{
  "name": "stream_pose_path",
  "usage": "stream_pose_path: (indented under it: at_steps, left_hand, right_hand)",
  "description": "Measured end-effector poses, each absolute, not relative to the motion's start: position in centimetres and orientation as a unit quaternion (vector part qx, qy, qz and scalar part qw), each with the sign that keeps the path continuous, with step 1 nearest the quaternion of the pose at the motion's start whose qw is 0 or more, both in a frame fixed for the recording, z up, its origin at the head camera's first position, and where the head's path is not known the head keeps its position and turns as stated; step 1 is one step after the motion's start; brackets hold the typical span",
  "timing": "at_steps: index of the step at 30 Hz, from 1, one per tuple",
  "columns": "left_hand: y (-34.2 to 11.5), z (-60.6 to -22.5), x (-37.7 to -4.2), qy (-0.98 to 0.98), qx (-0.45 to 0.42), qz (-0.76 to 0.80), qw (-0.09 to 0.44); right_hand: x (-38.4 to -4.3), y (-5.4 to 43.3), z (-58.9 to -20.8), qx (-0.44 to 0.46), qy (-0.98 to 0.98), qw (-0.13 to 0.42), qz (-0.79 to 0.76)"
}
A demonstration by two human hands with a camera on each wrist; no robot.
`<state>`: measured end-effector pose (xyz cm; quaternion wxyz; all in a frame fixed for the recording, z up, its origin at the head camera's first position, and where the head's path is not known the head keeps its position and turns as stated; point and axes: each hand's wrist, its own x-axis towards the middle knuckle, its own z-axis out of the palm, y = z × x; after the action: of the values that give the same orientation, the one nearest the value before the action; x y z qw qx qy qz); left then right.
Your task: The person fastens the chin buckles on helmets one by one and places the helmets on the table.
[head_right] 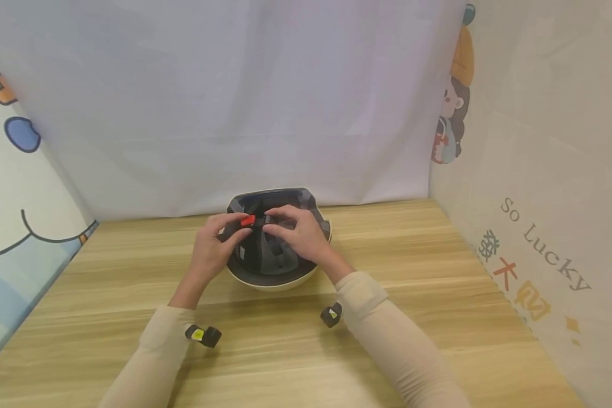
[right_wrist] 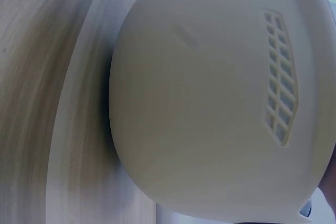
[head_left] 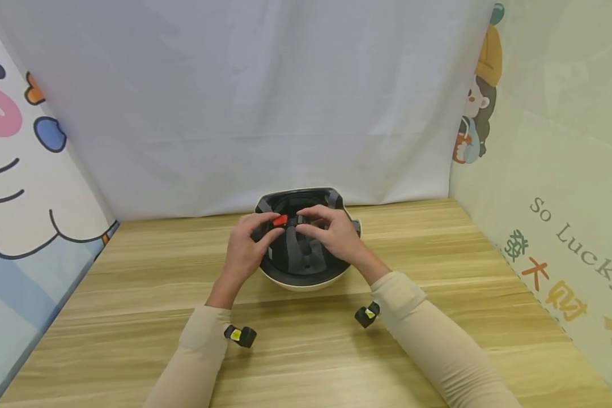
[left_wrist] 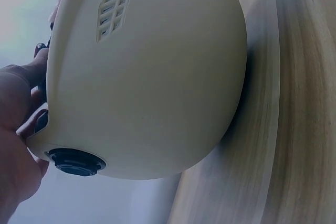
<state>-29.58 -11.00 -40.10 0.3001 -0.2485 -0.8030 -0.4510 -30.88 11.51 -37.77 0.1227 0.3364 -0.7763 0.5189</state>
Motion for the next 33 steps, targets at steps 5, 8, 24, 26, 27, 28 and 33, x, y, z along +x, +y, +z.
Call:
stream_pose_path:
  at_steps: [5,8,24,26,27,28,33]
  left_hand:
    - [-11.12,-40.15,-29.67,-0.792,-0.26,-0.468,0.294]
    - [-11.15,-40.13,-29.68,-0.798,-0.252,-0.467,0.286]
    - [-11.0,-39.75,-29.6,-0.794,-0.277,-0.478,0.254]
    - [-11.03,-39.77,-29.54,-0.798,-0.267,-0.481,0.247]
    - [-11.05,-39.8,-29.51,-0.801,-0.26,-0.48,0.244]
    - [-11.08,-39.82,-29.48,-0.804,-0.256,-0.479,0.243]
    - [-11.22,-39.86,-29.47,-0.801,-0.259,-0.475,0.257]
  right_hand:
    - [-30.95,11.6,-37.77,0.341,-0.775,0.116,0.518]
    - [-30.9,11.63,-37.74,0.341,-0.773,0.113,0.523]
    - [-30.7,11.78,-37.7,0.327,-0.767,0.092,0.545]
    - [-30.66,11.82,-37.73,0.322,-0.769,0.088,0.545]
    - [-30.63,11.83,-37.74,0.319,-0.77,0.085,0.547]
    - [-30.61,11.84,-37.76,0.317,-0.77,0.082,0.548]
    - [-30.59,11.83,-37.82,0.31,-0.771,0.073,0.552]
